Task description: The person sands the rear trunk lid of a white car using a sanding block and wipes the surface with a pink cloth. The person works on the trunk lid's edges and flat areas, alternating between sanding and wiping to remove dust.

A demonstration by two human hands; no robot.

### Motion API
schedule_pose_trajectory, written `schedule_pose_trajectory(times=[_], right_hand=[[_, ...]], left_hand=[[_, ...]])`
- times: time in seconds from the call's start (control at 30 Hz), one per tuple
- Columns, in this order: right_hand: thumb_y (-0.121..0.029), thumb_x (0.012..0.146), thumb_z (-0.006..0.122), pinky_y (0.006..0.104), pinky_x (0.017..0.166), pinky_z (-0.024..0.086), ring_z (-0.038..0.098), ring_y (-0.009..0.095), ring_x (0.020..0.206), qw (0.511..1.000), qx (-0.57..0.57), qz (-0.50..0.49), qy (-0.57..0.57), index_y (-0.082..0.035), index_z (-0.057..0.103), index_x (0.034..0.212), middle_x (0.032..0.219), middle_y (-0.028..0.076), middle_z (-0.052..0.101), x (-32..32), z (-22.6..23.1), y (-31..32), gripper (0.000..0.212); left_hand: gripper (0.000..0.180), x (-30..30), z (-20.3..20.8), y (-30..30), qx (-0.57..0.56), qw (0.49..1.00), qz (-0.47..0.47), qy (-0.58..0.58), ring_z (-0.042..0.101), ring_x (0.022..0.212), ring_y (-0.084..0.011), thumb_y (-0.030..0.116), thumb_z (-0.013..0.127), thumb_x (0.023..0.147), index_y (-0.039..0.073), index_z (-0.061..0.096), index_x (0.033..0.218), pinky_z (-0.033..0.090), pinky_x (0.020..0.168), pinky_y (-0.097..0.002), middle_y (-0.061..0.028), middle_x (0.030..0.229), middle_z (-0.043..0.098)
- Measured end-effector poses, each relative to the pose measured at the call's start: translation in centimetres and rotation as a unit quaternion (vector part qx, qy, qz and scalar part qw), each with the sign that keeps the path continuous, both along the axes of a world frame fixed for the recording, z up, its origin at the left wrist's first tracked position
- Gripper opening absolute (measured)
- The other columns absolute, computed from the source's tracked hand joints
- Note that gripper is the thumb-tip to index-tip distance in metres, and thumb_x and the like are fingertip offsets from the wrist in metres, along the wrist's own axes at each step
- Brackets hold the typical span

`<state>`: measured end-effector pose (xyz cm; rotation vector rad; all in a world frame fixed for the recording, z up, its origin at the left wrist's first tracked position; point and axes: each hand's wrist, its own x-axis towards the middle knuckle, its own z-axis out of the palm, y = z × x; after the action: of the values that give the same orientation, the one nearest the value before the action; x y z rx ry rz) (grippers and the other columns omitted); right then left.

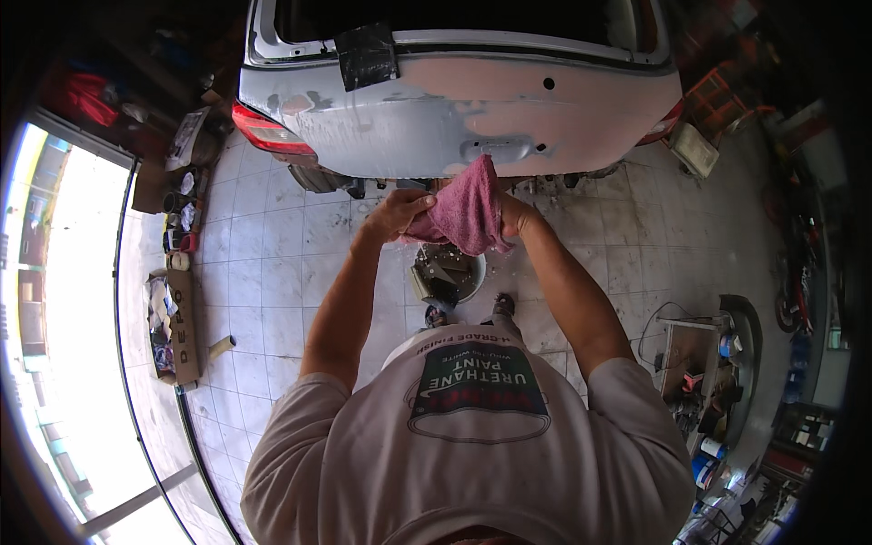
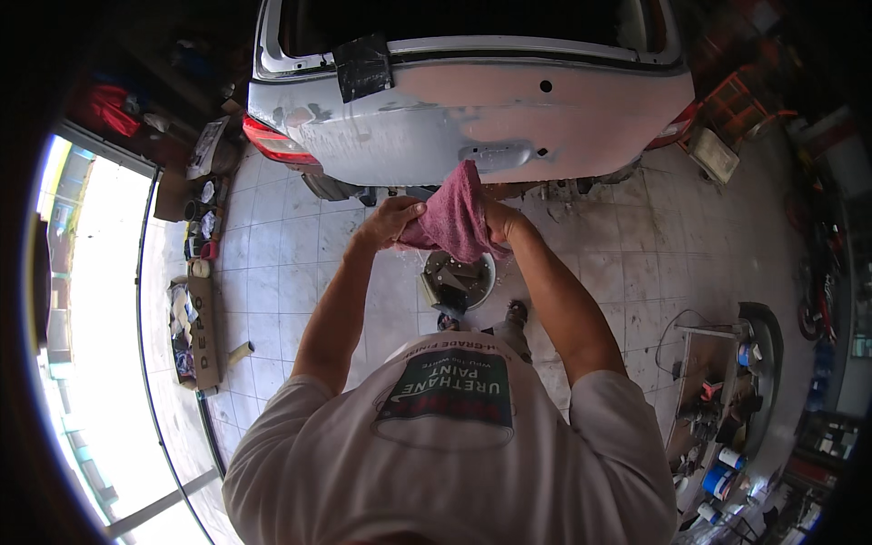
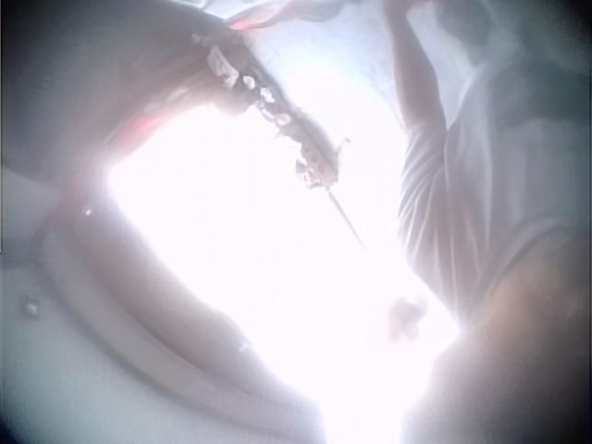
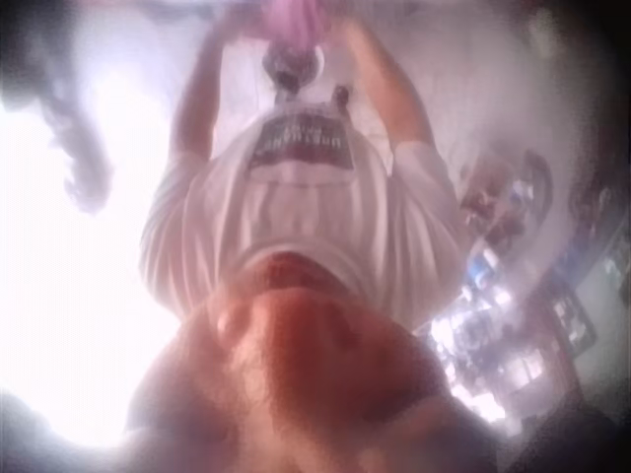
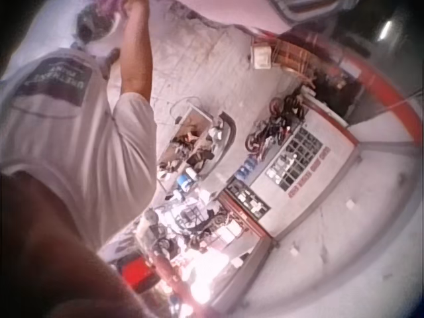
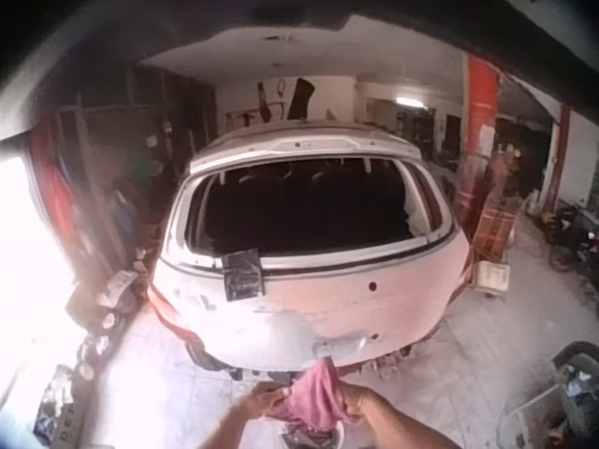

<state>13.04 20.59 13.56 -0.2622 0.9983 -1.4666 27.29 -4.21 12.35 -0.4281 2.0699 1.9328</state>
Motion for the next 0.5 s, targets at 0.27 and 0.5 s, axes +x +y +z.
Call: schedule_pose_trajectory(times=[0.27, 0.5], right_hand=[[-0.08, 0.091, 0.065, 0.0398, 0.117, 0.049, 0.064, 0.025, 0.13, 0.973, 0.138, -0.159, 0.089, -0.001, 0.058, 0.146, 0.141, 0.015, 0.067, 0.2, 0.5, 2.0, 0.097], [-0.049, 0.088, 0.084, 0.0443, 0.109, 0.052, 0.067, 0.027, 0.124, 0.859, 0.124, 0.103, 0.487, 0.002, 0.058, 0.144, 0.14, 0.017, 0.068, -0.3, -0.2, 5.7, 0.08]], left_hand=[[0.045, 0.8, -4.0, 3.5, 0.268, 0.943, 0.195, -0.028, 0.072, 0.078, -0.0215, 0.04, 0.068, 0.107, -0.003, 0.067, 0.118, 0.061, 0.066, -0.0378, -0.0112, 0.098, 0.072], [0.042, 2.5, -2.4, 1.9, 0.366, 0.911, 0.181, 0.046, 0.069, 0.062, -0.0214, 0.043, 0.07, 0.106, 0.001, 0.066, 0.103, 0.061, 0.057, -0.0388, -0.0092, 0.079, 0.067]])
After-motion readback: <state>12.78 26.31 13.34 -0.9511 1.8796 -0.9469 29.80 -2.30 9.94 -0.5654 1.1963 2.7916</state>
